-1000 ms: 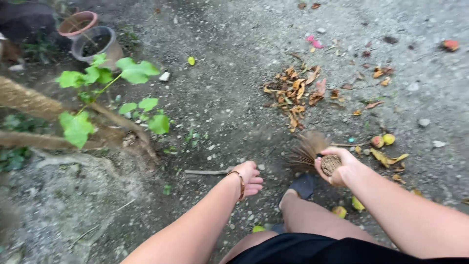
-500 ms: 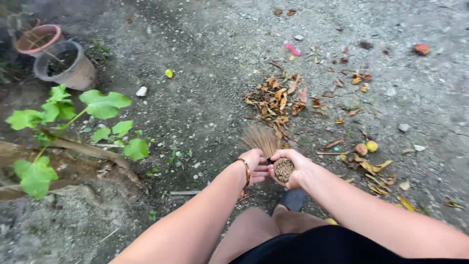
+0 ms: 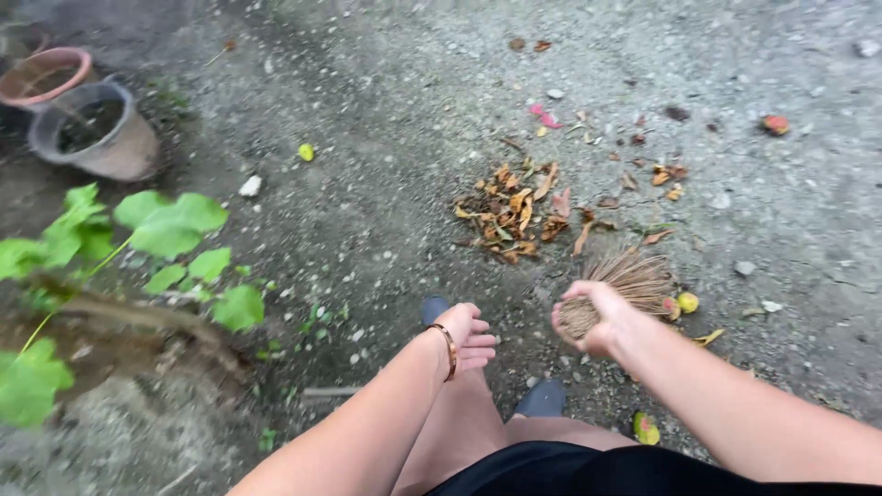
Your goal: The person uses a handheld broom to sweep fallen leaves and fruit across the ground, gathering them into a central pile.
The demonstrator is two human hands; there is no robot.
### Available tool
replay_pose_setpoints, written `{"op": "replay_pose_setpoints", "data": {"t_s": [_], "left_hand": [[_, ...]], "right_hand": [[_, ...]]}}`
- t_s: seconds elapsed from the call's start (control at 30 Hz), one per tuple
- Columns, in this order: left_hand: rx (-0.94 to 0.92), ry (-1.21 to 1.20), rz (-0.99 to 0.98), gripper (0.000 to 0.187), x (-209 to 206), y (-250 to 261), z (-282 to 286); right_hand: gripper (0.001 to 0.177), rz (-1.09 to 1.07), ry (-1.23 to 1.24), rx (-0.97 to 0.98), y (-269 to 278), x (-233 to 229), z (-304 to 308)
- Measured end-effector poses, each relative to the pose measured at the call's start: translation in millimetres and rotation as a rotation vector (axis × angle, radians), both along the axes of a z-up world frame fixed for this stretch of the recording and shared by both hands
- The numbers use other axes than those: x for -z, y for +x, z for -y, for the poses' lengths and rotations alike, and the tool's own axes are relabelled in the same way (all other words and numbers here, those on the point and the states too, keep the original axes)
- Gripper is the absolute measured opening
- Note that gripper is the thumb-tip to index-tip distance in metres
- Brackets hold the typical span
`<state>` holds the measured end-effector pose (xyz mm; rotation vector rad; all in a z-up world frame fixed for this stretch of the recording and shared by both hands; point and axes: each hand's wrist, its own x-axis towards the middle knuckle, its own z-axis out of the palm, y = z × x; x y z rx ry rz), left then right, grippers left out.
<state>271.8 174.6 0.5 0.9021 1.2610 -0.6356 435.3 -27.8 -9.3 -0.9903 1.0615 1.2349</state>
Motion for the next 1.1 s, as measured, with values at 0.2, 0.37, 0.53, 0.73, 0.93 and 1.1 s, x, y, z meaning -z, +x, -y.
{"op": "replay_pose_setpoints", "data": {"t_s": [0.2,0.37,0.53,0.73,0.93,1.1], "left_hand": [[0.15,0.104,-0.084,0.048,-39.1,81.3,-16.6],[-0.07,0.13,-0.022,0.041,3.4,108.0,-123.0],[-0.27,0.155,0.005,0.034,26.1,105.4,-209.9],[0.148,0.293,-0.217,0.055,-4.2,127.2,-227.7],[0.309,0.205,-0.111,0.057,27.2,167.5,-208.0],[0.301,0.085,-0.01,0.053,26.0,186.8,-200.6]], "right_hand": [[0.017,-0.046,0.102,-0.009,-15.5,-37.1,-90.0],[0.025,-0.137,0.151,-0.163,-2.6,-53.8,-223.4],[0.026,-0.269,0.091,-0.105,20.6,4.3,-294.2],[0.023,-0.26,0.038,0.15,68.8,30.8,-216.5],[0.014,-0.072,-0.128,0.336,55.6,-5.6,-203.1],[0.013,-0.016,0.006,0.218,31.1,-36.7,-244.2]]}}
